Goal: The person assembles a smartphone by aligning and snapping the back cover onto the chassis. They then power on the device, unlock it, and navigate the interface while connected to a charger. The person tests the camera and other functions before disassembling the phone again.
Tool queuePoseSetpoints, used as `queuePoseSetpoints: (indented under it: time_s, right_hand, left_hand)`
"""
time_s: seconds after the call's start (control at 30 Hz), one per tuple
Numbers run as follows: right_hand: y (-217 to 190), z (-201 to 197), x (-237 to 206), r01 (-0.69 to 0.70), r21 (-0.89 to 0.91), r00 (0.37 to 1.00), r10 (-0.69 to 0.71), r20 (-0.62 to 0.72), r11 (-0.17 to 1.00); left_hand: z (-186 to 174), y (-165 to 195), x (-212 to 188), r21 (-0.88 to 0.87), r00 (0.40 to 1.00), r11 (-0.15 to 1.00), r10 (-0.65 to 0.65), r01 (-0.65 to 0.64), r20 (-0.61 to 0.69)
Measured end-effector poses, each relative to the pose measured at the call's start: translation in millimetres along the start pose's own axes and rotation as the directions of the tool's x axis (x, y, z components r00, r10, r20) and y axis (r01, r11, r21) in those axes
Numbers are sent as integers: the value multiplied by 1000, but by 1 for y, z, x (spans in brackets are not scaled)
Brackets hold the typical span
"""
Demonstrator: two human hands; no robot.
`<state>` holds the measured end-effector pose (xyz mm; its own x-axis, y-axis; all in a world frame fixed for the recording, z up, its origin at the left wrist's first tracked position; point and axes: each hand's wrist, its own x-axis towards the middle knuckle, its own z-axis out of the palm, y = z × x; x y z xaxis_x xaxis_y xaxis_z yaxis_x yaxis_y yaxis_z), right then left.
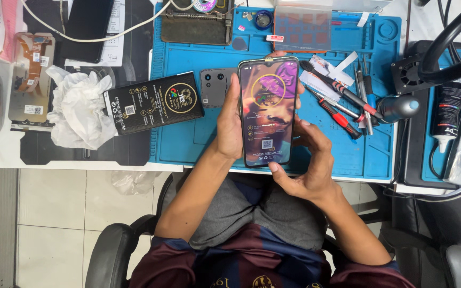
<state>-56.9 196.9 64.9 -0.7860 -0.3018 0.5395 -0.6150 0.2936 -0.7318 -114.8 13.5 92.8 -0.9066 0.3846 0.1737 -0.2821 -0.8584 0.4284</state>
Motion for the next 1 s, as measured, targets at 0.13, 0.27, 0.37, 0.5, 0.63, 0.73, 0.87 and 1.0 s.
queuePoseSetpoints:
  time_s: [0.13,0.27,0.37,0.5,0.63,0.73,0.87,1.0]
  right_hand:
    - [-1,0,0,2,0,1000,-2,2,1000]
    - [-1,0,0,-9,14,1000,9,4,1000]
    - [-1,0,0,-3,6,1000,3,3,1000]
    - [-1,0,1,4,8,1000,-4,6,1000]
    - [-2,0,2,8,3,1000,-8,9,1000]
    - [-3,0,2,1,6,1000,-1,10,1000]
    - [-4,0,2,-3,10,1000,3,11,1000]
    - [-4,0,2,2,0,1000,-2,7,1000]
  left_hand:
    - [-2,0,-2,-4,1000,1000,8,-8,11]
    - [-4,-2,-2,-68,998,997,-41,38,-38]
    - [-6,-4,-2,-94,997,994,-64,60,-41]
    - [-7,-5,-2,-75,998,996,-49,47,-31]
    - [-7,-5,-3,-89,998,995,-55,52,-30]
    - [-7,-4,-3,-71,999,997,-41,38,-35]
    - [-6,-4,-3,-62,999,997,-39,37,-35]
    - [-7,-4,-3,-69,998,997,-47,44,-38]
